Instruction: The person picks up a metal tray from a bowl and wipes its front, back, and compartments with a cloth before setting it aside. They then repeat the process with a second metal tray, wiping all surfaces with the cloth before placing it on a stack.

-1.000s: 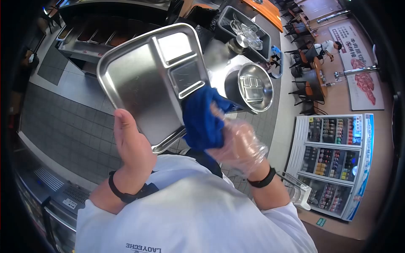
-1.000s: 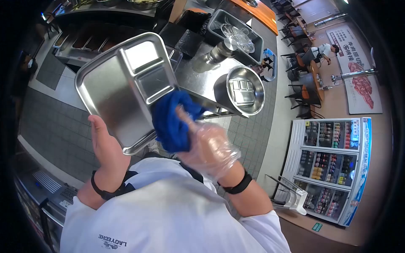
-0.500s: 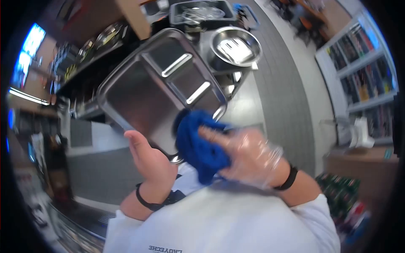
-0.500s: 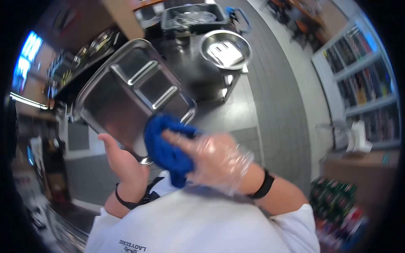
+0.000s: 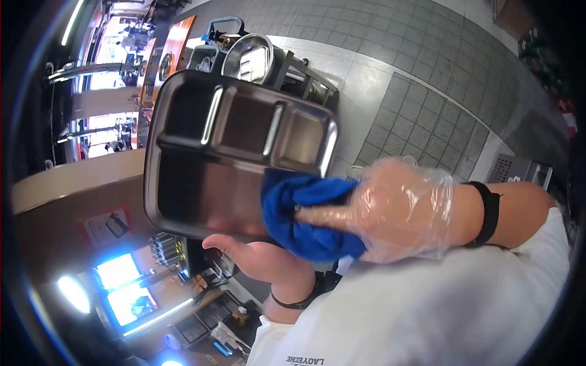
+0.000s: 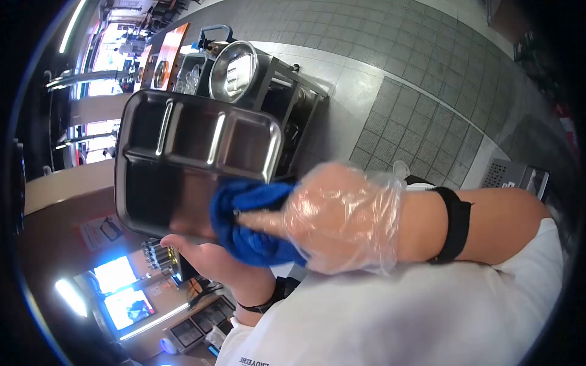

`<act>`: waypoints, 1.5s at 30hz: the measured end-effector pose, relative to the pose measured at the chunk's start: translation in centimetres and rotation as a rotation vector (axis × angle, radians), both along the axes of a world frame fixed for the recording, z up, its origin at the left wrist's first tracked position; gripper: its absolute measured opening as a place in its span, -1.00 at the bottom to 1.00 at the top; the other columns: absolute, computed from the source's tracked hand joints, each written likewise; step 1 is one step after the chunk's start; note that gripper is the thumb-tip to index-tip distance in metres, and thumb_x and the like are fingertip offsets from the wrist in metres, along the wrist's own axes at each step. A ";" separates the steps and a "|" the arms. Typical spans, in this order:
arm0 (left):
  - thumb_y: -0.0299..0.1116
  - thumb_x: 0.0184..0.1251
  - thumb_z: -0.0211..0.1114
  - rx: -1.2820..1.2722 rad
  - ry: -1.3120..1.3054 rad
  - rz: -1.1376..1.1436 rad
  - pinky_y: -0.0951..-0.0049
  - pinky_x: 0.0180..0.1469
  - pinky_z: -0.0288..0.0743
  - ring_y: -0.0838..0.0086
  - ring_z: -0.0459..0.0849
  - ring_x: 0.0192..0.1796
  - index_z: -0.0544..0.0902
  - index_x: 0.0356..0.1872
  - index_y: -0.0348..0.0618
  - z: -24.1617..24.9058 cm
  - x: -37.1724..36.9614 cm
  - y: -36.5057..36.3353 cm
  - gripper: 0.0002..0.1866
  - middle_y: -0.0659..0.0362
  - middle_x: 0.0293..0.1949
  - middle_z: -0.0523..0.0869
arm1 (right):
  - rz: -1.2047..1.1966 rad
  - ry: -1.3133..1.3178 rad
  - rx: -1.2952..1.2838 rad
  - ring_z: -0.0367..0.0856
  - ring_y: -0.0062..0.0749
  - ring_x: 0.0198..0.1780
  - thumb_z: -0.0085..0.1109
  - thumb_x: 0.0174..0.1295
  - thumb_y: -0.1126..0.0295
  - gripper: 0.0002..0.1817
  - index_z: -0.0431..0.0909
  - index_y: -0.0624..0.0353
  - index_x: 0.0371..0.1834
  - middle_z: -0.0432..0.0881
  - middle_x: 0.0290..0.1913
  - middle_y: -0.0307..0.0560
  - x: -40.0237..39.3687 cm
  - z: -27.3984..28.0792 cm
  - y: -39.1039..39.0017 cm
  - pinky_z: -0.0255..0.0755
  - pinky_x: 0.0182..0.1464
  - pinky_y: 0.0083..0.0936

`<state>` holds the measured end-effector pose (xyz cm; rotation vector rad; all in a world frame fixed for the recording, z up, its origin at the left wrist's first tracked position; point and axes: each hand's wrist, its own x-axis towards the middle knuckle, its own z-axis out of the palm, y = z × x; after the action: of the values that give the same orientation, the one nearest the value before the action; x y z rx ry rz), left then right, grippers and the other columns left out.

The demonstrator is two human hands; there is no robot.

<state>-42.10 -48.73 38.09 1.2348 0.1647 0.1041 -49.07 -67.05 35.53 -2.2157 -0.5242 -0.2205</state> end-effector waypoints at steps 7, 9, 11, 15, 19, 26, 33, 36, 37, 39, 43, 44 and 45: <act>0.30 0.65 -0.16 0.219 -0.081 0.008 0.21 0.56 0.29 0.31 0.47 0.45 0.37 0.49 -0.09 -0.2 -1.1 0.9 -0.26 0.15 0.42 0.49 | -0.246 0.007 0.022 0.73 -0.11 -0.51 0.46 0.11 0.17 -0.41 0.62 -0.14 0.28 0.70 -0.51 -0.05 -0.4 -1.4 -1.2 0.62 -0.44 -0.26; 0.29 0.68 -0.21 0.443 -0.152 0.008 0.31 0.56 0.27 0.40 0.46 0.43 0.36 0.50 -0.13 -0.7 -0.9 2.3 -0.26 0.19 0.42 0.48 | -0.015 -0.068 0.061 0.74 -0.12 -0.52 0.45 0.15 0.09 -0.44 0.64 -0.10 0.26 0.76 -0.42 -0.08 -1.4 -0.9 0.1 0.64 -0.43 -0.29; 0.28 0.69 -0.24 0.549 -0.191 0.038 0.36 0.57 0.26 0.44 0.46 0.43 0.36 0.50 -0.15 -0.7 -1.0 3.0 -0.26 0.22 0.42 0.48 | -0.063 -0.018 0.084 0.77 -0.16 -0.48 0.52 0.05 0.09 -0.35 0.64 -0.03 0.27 0.81 -0.31 -0.07 -0.4 -0.3 -0.2 0.65 -0.41 -0.30; 0.26 0.71 -0.32 0.352 -0.288 0.037 0.37 0.58 0.23 0.44 0.44 0.43 0.29 0.56 -0.13 -0.7 -1.1 4.3 -0.25 0.21 0.48 0.43 | -0.191 0.081 0.189 0.76 -0.22 -0.48 0.56 0.01 0.13 -0.33 0.65 -0.01 0.27 0.80 -0.25 -0.12 2.9 -0.1 -0.1 0.65 -0.41 -0.35; 0.24 0.71 -0.24 -0.067 -0.004 -0.104 0.36 0.53 0.26 0.42 0.43 0.42 0.30 0.53 -0.14 -3.4 -0.8 9.8 -0.28 0.12 0.47 0.43 | 0.113 -0.047 -0.001 0.74 -0.02 -0.47 0.61 -0.08 0.18 -0.21 0.59 0.07 0.33 0.76 -0.36 0.01 3.9 1.4 3.9 0.65 -0.35 -0.27; 0.17 0.74 -0.20 0.592 -0.141 0.255 0.31 0.41 0.37 0.36 0.56 0.22 0.43 0.31 -0.27 -2.6 2.1 11.9 -0.36 0.06 0.25 0.58 | 0.158 0.031 -0.060 0.74 0.03 -0.42 0.56 -0.12 0.31 -0.07 0.45 0.11 0.47 0.72 -0.39 0.14 9.7 2.6 7.8 0.61 -0.36 -0.23; 0.27 0.66 -0.15 0.324 -0.212 0.180 0.32 0.44 0.42 0.38 0.53 0.38 0.31 0.49 -0.23 -3.1 7.1 15.4 -0.24 0.11 0.40 0.49 | 0.027 -0.102 0.057 0.70 0.05 -0.42 0.48 -0.14 0.41 -0.03 0.39 0.06 0.52 0.69 -0.45 0.06 19.7 3.4 9.3 0.61 -0.31 -0.20; 0.24 0.67 -0.17 0.320 -0.159 0.084 0.32 0.41 0.44 0.37 0.54 0.37 0.30 0.50 -0.22 -3.1 8.8 18.5 -0.26 0.10 0.38 0.52 | 0.050 -0.068 -0.117 0.83 0.06 -0.15 0.58 0.09 0.16 -0.17 0.47 0.22 0.44 0.80 -0.11 0.16 22.5 6.1 10.0 0.68 -0.10 -0.31; 0.22 0.68 -0.18 0.310 -0.111 0.037 0.33 0.40 0.44 0.37 0.53 0.37 0.29 0.51 -0.22 -3.0 9.4 19.5 -0.27 0.10 0.38 0.52 | 0.054 -0.059 -0.130 0.83 0.06 -0.15 0.58 0.09 0.16 -0.17 0.47 0.22 0.44 0.80 -0.11 0.16 22.7 6.8 10.3 0.68 -0.10 -0.31; 0.20 0.70 -0.17 0.191 -0.061 0.031 0.33 0.39 0.45 0.38 0.54 0.37 0.32 0.49 -0.23 -0.7 11.8 20.9 -0.29 0.09 0.37 0.52 | 0.154 0.013 -0.432 0.83 -0.04 -0.20 0.55 0.10 0.16 -0.28 0.57 0.13 0.36 0.79 -0.07 0.14 22.6 7.8 10.8 0.69 -0.15 -0.31; 0.14 0.72 -0.12 0.297 0.064 -0.185 0.42 0.32 0.40 0.50 0.54 0.24 0.50 0.30 -0.25 -2.4 14.8 24.4 -0.39 0.15 0.25 0.59 | 0.399 -0.059 -0.626 0.76 -0.14 -0.44 0.49 0.10 0.20 -0.41 0.66 -0.04 0.27 0.77 -0.28 0.06 22.9 6.1 12.3 0.65 -0.35 -0.23; 0.15 0.72 -0.12 0.324 0.142 -0.250 0.41 0.32 0.41 0.50 0.55 0.23 0.50 0.32 -0.25 -1.7 15.6 23.8 -0.37 0.15 0.24 0.60 | 0.348 0.060 -0.703 0.77 -0.15 -0.43 0.45 0.14 0.18 -0.44 0.65 -0.06 0.26 0.77 -0.33 0.01 24.0 8.3 12.2 0.66 -0.36 -0.24; 0.17 0.71 -0.12 0.350 0.221 -0.319 0.41 0.31 0.42 0.50 0.56 0.23 0.49 0.35 -0.26 -1.1 16.5 23.5 -0.35 0.15 0.24 0.60 | 0.251 0.017 -0.554 0.75 -0.16 -0.47 0.47 0.10 0.13 -0.38 0.63 -0.08 0.30 0.77 -0.34 0.00 25.4 8.2 11.9 0.63 -0.40 -0.27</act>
<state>-25.64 -25.27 36.99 1.6056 0.1427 -0.2932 -23.63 -55.16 43.73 -2.6432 -0.9351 0.0899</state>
